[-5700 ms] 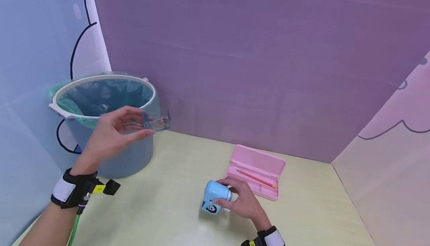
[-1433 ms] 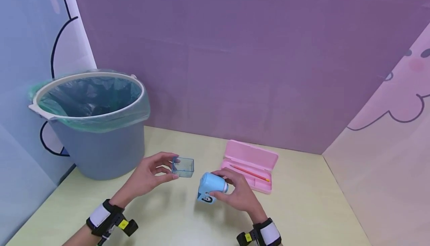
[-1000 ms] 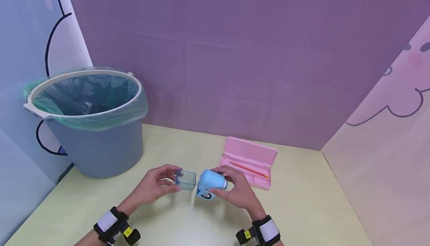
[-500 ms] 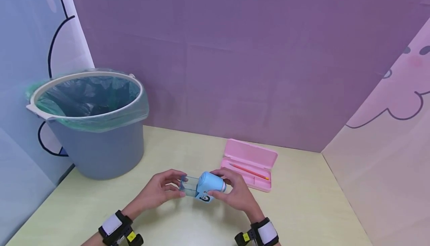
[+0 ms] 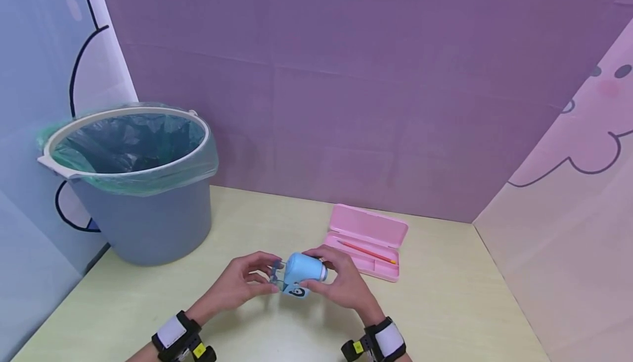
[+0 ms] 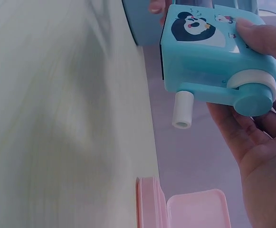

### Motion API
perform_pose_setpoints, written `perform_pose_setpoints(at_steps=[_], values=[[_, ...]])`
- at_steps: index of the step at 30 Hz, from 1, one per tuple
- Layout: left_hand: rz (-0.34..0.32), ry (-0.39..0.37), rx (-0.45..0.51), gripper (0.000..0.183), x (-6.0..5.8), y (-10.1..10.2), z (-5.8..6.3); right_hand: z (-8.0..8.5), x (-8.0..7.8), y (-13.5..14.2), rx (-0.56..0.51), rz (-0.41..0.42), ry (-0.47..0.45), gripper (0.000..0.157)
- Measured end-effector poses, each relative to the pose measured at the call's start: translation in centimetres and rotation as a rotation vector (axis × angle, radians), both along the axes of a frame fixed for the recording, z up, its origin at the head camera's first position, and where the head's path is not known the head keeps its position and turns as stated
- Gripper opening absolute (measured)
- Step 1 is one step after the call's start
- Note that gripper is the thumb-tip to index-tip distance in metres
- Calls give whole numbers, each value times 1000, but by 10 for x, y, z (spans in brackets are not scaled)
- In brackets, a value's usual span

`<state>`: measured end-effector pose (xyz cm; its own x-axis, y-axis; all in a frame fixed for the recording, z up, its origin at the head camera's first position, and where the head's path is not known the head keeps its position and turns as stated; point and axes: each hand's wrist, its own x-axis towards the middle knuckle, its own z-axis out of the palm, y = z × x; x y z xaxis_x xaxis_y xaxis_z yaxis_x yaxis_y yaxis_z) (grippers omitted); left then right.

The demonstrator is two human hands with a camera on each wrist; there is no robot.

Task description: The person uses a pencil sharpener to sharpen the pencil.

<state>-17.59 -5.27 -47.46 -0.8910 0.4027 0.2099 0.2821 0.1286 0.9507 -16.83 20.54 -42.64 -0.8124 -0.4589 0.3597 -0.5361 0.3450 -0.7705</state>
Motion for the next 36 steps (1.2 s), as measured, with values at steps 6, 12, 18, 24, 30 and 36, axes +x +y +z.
perform_pose_setpoints(at_steps=[6, 12, 18, 24, 30, 36], values=[[28, 37, -33, 51, 1, 3, -2, 2, 0, -1, 18, -2, 7, 46], [45, 57, -36, 50, 1, 7, -5, 3, -1, -2, 28, 4, 55, 46], [49, 60, -20, 49, 2, 12, -6, 2, -2, -2, 30, 3, 67, 46], [73, 55, -29, 49, 4, 17, -4, 0, -2, -3, 36, -16, 61, 46], [74, 54, -21, 49, 3, 22, -6, 4, -1, -6, 32, 12, 108, 43], [83, 35, -28, 48, 4, 25, -6, 7, 0, -9, 28, 18, 106, 43]])
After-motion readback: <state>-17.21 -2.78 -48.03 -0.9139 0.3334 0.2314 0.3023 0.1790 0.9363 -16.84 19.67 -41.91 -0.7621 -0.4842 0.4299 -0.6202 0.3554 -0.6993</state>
